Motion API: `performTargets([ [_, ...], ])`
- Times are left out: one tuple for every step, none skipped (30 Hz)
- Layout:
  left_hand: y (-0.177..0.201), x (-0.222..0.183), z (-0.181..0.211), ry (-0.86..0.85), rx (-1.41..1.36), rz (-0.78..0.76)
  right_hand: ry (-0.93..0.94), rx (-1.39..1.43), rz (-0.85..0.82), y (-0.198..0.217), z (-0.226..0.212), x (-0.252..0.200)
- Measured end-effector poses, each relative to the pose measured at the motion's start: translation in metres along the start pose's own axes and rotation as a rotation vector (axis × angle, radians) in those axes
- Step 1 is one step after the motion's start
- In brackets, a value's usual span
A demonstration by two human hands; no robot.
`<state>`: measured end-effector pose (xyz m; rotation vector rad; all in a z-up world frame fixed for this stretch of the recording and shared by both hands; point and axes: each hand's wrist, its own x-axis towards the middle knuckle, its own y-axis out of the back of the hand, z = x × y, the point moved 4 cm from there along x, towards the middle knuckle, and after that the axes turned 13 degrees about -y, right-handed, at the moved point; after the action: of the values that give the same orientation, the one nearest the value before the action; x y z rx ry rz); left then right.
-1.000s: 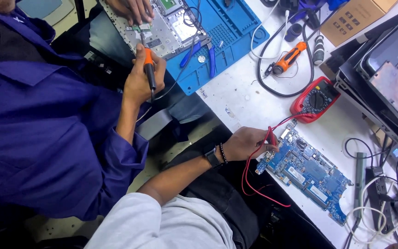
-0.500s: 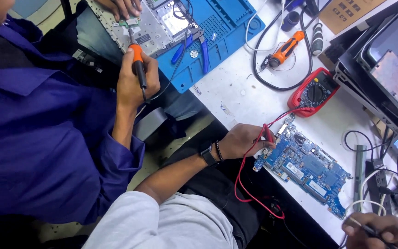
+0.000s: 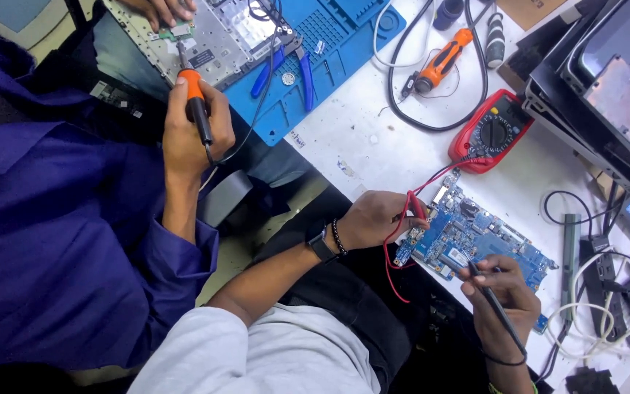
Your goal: Testing electronic components on a laptop motherboard using a digital multimeter to diagnose faults.
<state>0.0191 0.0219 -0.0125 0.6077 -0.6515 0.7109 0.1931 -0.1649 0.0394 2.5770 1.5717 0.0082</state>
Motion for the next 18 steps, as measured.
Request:
performTargets([
  [0.000, 0.000, 0.000, 0.002, 0.010, -0.013, 0.000, 0.022, -0.041, -0.001, 0.005, 0.001],
  [0.000, -0.001, 0.000, 0.004, 0.020, -0.025, 0.000, 0.045, -0.082, -0.002, 0.009, 0.002],
  [0.001, 0.001, 0.002, 0.007, 0.016, -0.029, -0.004, 0.046, -0.078, -0.002, 0.011, 0.003],
  [0.002, 0.002, 0.005, 0.006, 0.023, -0.028, 0.024, 0.039, -0.119, -0.004, 0.011, 0.004],
  [0.003, 0.005, 0.005, 0.001, 0.036, -0.024, 0.059, 0.032, -0.165, -0.005, 0.013, 0.009],
  [0.011, 0.005, 0.002, 0.000, 0.037, -0.025, 0.060, 0.033, -0.164, -0.010, 0.013, 0.021],
  [0.009, 0.003, 0.004, 0.001, 0.047, -0.032, 0.150, -0.106, -0.134, -0.009, 0.008, 0.017],
  [0.005, 0.003, 0.003, 0.001, 0.056, -0.039, 0.235, -0.248, -0.106, -0.005, 0.005, 0.016],
  [0.007, 0.008, 0.011, 0.012, -0.023, -0.070, 0.179, -0.271, -0.046, -0.008, 0.010, 0.017],
  [0.011, 0.015, 0.012, 0.079, -0.022, -0.018, 0.169, -0.138, -0.074, -0.008, 0.015, 0.021],
  [0.013, 0.026, 0.010, 0.142, -0.020, 0.025, 0.173, -0.005, -0.088, -0.004, 0.021, 0.026],
  [0.007, 0.024, 0.014, 0.147, -0.098, -0.014, 0.131, -0.028, -0.015, -0.005, 0.019, 0.017],
  [0.007, 0.025, 0.012, 0.159, -0.046, -0.045, 0.151, 0.050, -0.023, -0.009, 0.017, 0.020],
  [0.009, 0.027, 0.010, 0.168, 0.006, -0.076, 0.174, 0.127, -0.031, -0.014, 0.014, 0.024],
  [0.004, 0.026, 0.009, 0.161, -0.027, -0.094, 0.166, 0.116, 0.006, -0.007, 0.015, 0.025],
  [0.003, 0.024, 0.007, 0.195, -0.011, -0.100, 0.179, 0.083, -0.013, -0.005, 0.014, 0.026],
  [0.008, 0.019, 0.007, 0.243, 0.027, -0.098, 0.187, 0.064, -0.054, -0.007, 0.015, 0.030],
  [0.004, 0.023, 0.007, 0.249, 0.015, -0.110, 0.175, 0.065, -0.041, -0.006, 0.012, 0.030],
])
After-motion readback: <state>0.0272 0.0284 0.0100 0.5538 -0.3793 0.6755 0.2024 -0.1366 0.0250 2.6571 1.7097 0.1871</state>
